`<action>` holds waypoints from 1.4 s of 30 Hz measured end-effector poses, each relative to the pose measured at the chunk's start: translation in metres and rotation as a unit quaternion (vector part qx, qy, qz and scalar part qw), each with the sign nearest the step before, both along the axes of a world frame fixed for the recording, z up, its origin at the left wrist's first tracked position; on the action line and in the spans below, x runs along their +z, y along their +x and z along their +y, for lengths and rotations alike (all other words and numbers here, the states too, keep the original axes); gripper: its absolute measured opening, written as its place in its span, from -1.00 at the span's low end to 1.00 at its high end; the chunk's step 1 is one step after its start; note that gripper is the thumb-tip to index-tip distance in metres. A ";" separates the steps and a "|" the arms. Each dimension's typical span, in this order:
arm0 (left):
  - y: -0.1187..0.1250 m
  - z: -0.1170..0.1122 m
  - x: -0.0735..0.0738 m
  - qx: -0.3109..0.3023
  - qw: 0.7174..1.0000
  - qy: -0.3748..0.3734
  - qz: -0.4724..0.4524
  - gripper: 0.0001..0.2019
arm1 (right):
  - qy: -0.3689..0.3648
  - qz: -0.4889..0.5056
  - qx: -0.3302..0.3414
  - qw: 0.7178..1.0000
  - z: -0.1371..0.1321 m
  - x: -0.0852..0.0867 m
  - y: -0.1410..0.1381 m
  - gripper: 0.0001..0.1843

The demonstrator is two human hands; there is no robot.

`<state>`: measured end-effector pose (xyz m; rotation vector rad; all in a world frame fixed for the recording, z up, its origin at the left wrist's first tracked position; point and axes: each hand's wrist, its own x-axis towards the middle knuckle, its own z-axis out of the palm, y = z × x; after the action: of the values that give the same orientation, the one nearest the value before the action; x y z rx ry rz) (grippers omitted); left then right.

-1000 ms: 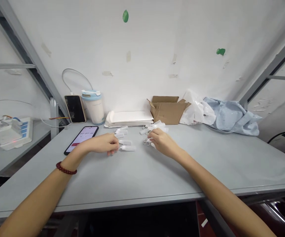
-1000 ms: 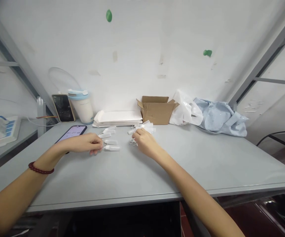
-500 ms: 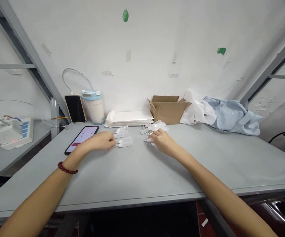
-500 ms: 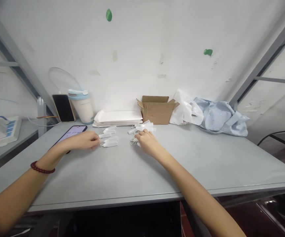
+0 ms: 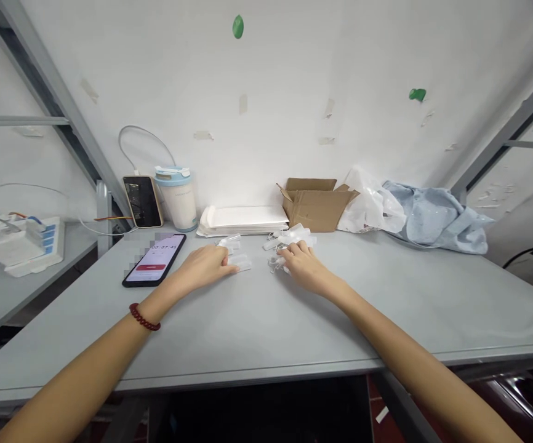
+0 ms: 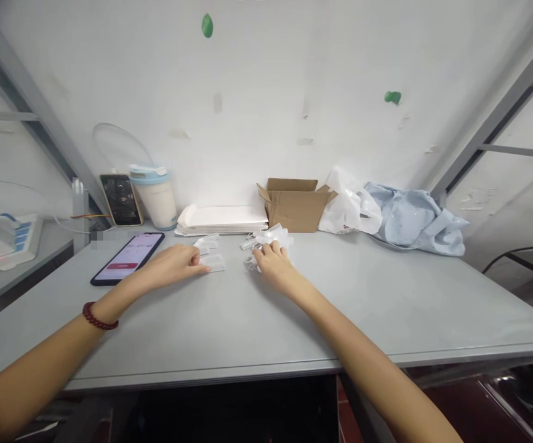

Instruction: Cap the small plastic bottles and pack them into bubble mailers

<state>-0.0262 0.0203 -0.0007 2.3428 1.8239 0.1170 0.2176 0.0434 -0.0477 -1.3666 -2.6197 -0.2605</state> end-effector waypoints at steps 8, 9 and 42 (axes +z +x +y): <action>0.004 0.001 -0.007 -0.041 0.999 0.011 -0.032 -0.68 | -0.010 0.025 0.018 0.999 -0.004 0.004 -0.003 -0.61; 0.004 0.001 -0.008 -0.038 0.999 0.009 -0.025 -0.70 | -0.012 0.035 0.024 0.999 -0.004 0.005 -0.003 -0.60; 0.026 -0.014 -0.005 -0.097 0.912 -0.121 -0.380 -0.76 | 0.062 0.366 0.122 0.921 -0.020 0.021 -0.010 -0.79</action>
<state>-0.0005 0.0066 -0.0059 1.8911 1.1429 0.6344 0.2074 0.0238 -0.0263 -0.8481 -2.0557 0.1075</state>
